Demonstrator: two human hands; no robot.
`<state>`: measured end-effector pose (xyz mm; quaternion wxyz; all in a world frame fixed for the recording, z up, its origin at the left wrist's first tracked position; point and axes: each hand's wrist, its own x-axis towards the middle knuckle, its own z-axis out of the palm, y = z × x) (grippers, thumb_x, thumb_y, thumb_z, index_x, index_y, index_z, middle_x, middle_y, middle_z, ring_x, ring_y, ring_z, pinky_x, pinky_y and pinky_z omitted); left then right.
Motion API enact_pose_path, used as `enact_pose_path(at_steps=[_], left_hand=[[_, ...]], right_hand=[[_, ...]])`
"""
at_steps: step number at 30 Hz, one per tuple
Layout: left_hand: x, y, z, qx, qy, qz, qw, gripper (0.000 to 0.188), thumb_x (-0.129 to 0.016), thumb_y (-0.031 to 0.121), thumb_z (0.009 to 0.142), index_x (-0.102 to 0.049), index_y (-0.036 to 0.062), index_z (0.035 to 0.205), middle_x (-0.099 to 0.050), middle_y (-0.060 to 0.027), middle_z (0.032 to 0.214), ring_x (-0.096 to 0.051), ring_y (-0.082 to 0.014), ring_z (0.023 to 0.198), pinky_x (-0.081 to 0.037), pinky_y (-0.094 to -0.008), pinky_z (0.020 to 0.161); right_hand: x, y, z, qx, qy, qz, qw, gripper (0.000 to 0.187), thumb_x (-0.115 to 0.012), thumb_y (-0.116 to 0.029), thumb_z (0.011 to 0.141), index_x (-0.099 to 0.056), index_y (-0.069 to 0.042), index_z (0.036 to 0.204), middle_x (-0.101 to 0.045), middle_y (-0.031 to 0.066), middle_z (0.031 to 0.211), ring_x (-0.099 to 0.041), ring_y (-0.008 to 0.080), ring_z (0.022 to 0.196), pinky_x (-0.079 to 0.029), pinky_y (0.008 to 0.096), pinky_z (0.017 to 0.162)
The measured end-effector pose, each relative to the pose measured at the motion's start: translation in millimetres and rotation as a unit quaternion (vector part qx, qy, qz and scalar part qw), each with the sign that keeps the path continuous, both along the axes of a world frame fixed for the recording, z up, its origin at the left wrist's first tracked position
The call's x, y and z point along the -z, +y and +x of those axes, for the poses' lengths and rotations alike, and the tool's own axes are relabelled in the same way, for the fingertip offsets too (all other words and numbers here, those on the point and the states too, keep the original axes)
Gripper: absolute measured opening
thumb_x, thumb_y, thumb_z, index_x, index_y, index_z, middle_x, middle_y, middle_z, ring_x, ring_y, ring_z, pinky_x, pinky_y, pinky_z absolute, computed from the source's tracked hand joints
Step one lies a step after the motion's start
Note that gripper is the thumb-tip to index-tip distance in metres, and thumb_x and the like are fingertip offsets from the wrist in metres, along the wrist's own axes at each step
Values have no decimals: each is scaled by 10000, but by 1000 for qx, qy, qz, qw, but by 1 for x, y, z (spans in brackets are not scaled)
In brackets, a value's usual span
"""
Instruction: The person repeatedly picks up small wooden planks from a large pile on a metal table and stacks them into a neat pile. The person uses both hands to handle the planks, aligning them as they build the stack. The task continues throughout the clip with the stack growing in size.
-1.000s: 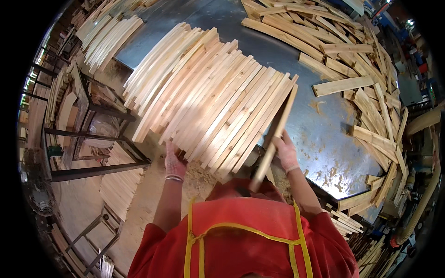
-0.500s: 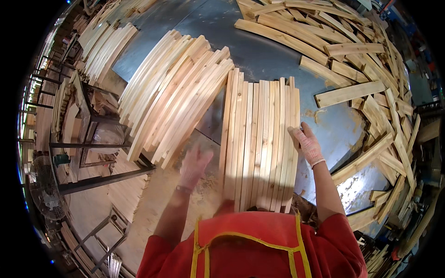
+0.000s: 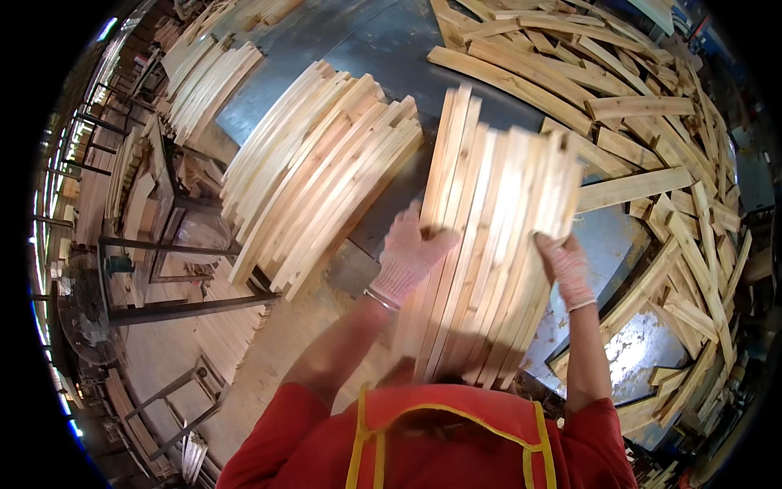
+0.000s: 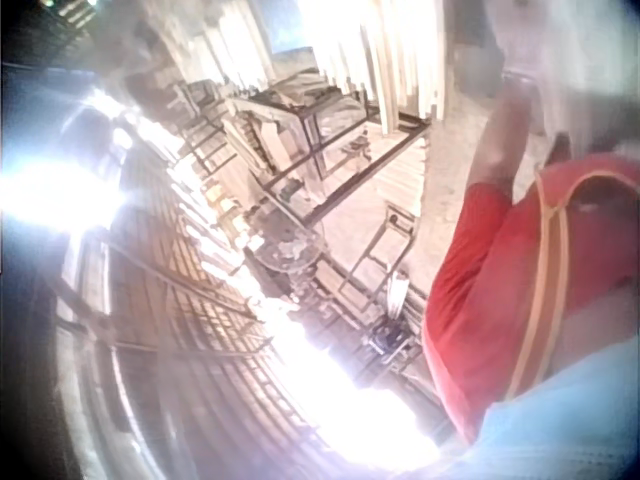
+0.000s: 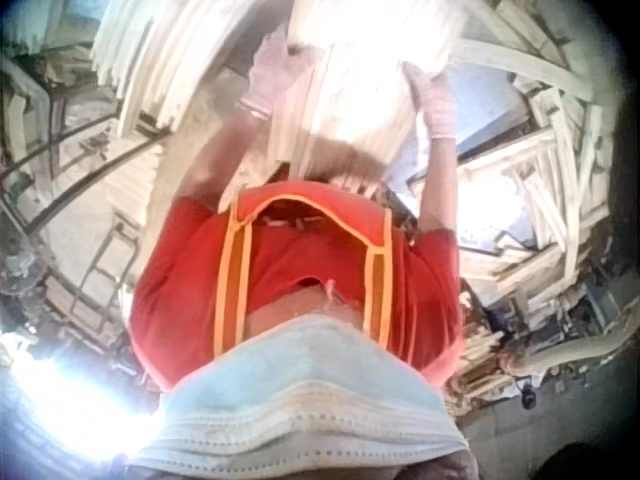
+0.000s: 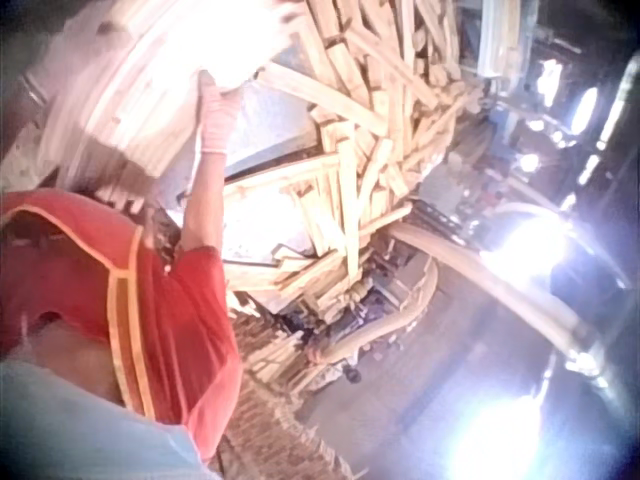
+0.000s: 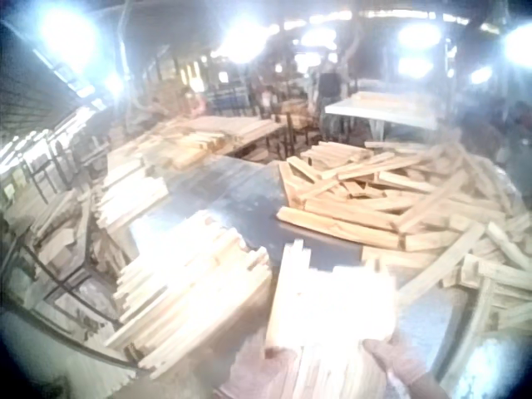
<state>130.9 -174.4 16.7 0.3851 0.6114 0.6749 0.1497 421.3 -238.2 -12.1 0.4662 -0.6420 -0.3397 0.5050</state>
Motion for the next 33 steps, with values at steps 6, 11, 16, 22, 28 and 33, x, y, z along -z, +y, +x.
enact_pose_path(at_steps=[6,11,16,22,28,33], left_hand=[[-117,16,5,21,-292,305,906,976,-886,460,782,-464,-24,1517,-601,-200,1330,-605,-359,1202,-464,-487,1118],[-107,20,-26,99,-451,292,838,734,-870,366,833,-587,49,1432,-635,-138,1382,-574,-346,1268,-395,-453,1193],[28,3,-99,294,-3,320,901,656,-593,278,1036,-377,76,1622,-530,-132,1565,-490,-305,1460,-406,-450,1199],[123,1,-133,407,264,234,842,620,-363,276,1092,-297,48,1665,-380,-152,1685,-329,-317,1571,-258,-507,1277],[60,4,-152,322,478,250,778,720,-588,353,992,-381,42,1607,-490,-106,1561,-405,-319,1484,-302,-527,1227],[87,-13,-202,139,470,274,827,820,-749,450,878,-458,71,1544,-537,-108,1413,-472,-312,1360,-376,-530,1124]], right_hand=[[-161,-10,2,106,-114,254,955,551,-834,-266,930,-603,3,1352,-700,86,1237,-638,185,1113,-516,335,1006],[-171,-40,2,49,-179,269,945,629,-875,-255,884,-579,-7,1380,-681,82,1252,-644,193,1104,-517,356,1035],[-21,-94,-22,-51,-201,278,938,731,-549,-334,1073,-248,-45,1675,-332,120,1720,-342,258,1565,-228,430,1316],[100,-128,-55,-285,-675,7,680,825,-589,-291,954,-269,23,1646,-416,221,1615,-354,397,1536,-305,524,1257],[95,-116,-66,-238,-573,-99,778,734,-615,-273,895,-423,-71,1574,-436,166,1620,-396,432,1503,-351,553,1223],[81,-115,-76,-232,-522,-124,811,748,-682,-309,874,-460,-89,1554,-448,145,1610,-413,412,1486,-390,552,1189]])
